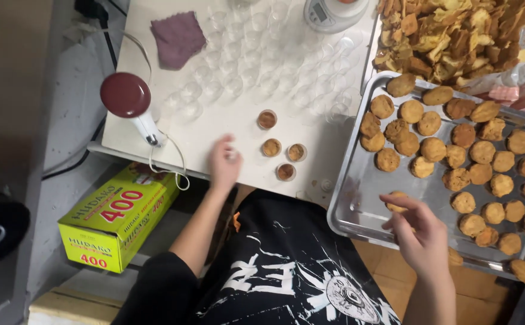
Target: Packing small cookies or fried dough balls from a metal tray into plastic cups.
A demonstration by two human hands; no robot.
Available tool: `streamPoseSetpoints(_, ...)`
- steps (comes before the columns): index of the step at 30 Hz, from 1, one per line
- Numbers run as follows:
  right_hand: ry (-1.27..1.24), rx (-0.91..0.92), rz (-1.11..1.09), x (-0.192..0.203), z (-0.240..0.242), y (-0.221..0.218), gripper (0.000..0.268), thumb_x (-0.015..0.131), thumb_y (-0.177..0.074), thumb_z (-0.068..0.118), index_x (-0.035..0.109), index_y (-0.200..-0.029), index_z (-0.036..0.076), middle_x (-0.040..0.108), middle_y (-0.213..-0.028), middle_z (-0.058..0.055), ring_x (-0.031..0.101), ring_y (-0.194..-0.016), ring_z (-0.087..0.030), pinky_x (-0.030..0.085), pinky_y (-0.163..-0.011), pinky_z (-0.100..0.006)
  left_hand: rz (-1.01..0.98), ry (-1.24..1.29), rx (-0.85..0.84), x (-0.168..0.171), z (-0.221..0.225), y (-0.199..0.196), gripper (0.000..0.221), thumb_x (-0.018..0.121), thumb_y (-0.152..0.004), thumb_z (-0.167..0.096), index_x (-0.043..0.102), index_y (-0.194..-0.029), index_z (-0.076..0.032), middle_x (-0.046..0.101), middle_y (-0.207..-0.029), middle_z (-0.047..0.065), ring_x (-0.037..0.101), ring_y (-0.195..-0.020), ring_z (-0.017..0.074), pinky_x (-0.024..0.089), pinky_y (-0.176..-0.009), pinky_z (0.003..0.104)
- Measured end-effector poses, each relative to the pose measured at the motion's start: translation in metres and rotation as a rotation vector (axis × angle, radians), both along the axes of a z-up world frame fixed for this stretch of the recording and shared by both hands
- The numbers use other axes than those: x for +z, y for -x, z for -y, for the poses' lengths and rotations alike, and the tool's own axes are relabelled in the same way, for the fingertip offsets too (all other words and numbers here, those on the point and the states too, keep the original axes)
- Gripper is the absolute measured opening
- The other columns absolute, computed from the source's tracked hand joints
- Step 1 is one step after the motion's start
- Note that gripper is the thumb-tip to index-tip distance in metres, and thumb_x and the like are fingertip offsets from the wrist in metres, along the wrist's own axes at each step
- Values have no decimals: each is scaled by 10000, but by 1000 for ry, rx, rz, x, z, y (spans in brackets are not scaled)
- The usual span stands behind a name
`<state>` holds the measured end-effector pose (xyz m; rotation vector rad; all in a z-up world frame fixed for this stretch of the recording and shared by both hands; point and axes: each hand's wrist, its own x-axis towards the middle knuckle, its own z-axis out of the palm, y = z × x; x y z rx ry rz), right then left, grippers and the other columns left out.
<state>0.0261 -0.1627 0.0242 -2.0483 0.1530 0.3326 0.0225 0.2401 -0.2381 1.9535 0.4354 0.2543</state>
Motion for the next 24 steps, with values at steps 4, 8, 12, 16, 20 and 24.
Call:
streamPoseSetpoints(4,34,-70,13,-13,9,8,244,579,-1001,16,694,-1216,28,726,-877,-74,668,-720,-80,493,-597,-222,-37,-105,369,16,-46,-45,765,859,-842,-104,404,-1447,6,517,-1351,160,538,-1014,220,511,-858,345)
streamPoseSetpoints(8,101,-136,-11,-22,12,6,238,601,-994,45,699,-1210,37,667,-744,-56,655,-684,-72,495,-576,-230,71,-200,498,-14,-69,-83,870,919,-827,-181,365,-1474,1,476,-1429,187,509,-1025,253,463,-926,395)
streamPoseSetpoints(12,221,-169,-70,-28,16,7,219,629,-983,112,724,-1178,76,683,-678,-80,616,-581,-91,459,-515,-254,-72,-211,566,-29,-74,-93,686,910,-906,-238,489,-1427,-89,555,-1405,135,513,-1050,253,478,-964,377)
streamPoseSetpoints(16,421,-49,-92,-39,28,8,242,704,-935,154,736,-1170,106,689,-690,-115,634,-579,-166,495,-568,-301,149,-242,402,-2,-51,-61,628,880,-924,-130,449,-1373,-47,586,-1438,128,498,-1099,264,446,-997,388)
streamPoseSetpoints(20,678,64,139,-32,31,-6,415,825,-780,164,703,-1166,70,684,-1089,-158,671,-864,-308,529,-763,-413,308,-28,239,68,7,-20,615,842,-933,-108,411,-1368,-44,574,-1365,116,545,-1175,221,419,-986,358)
streamPoseSetpoints(24,638,134,161,-45,37,-13,659,880,-715,187,636,-1307,29,650,-1155,-195,635,-1007,-381,524,-861,-443,247,22,-203,157,89,8,548,852,-831,-132,530,-1264,-38,635,-1239,105,593,-1136,202,479,-995,357)
